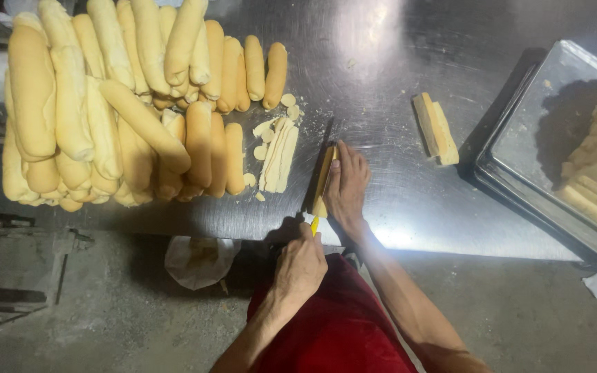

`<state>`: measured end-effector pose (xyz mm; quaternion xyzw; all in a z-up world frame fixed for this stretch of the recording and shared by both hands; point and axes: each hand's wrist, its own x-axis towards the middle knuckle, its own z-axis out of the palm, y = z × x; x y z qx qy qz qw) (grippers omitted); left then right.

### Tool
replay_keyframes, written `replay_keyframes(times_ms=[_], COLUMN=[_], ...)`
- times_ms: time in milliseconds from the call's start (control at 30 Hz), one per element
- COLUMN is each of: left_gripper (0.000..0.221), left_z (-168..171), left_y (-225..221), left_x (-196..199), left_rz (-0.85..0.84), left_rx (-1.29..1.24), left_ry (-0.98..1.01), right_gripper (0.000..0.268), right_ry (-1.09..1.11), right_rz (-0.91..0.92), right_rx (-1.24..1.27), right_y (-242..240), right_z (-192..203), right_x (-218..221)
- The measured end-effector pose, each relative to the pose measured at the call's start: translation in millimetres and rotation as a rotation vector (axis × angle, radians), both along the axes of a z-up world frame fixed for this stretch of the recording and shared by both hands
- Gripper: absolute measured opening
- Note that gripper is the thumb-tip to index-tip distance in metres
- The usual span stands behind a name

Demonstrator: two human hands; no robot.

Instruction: The person sorts pre-cut bread loaves into a stack on a metal tray, then moves to another pile of loaves and cuts them into smaller pieces using a knife on the table.

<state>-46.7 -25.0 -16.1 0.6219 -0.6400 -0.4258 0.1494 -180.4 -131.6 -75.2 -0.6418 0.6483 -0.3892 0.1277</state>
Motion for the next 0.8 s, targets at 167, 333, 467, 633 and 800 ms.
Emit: replay_keyframes(times_ms=[167, 333, 467, 633, 800], left_gripper=[0.036, 0.042, 0.037, 0.034, 0.035], left_z=[1, -11, -12, -18, -31], left_y=[2, 1, 9, 15, 21], left_x=[-1, -2, 4, 10, 16], left_rz=[-0.001, -0.005, -0.028, -0.002, -0.043], left_rx=[0.117, 0.216, -0.045, 0.3, 0.058], left_ry=[-0.002, -0.021, 0.002, -0.055, -0.05], right_gripper=[0.052, 0.051, 0.049, 0.048, 0.047], right_ry=[0.015, 0.025, 0.032, 0.057, 0.044], right_rz=[0.01, 0.016, 0.007, 0.035, 0.023], right_rx=[-0.048, -0.027, -0.041, -0.042, -0.001], right_y=[0, -4, -3, -4, -3], right_z=[-9, -17, -18, -13, -11], right_x=[-1, -5, -3, -2, 0])
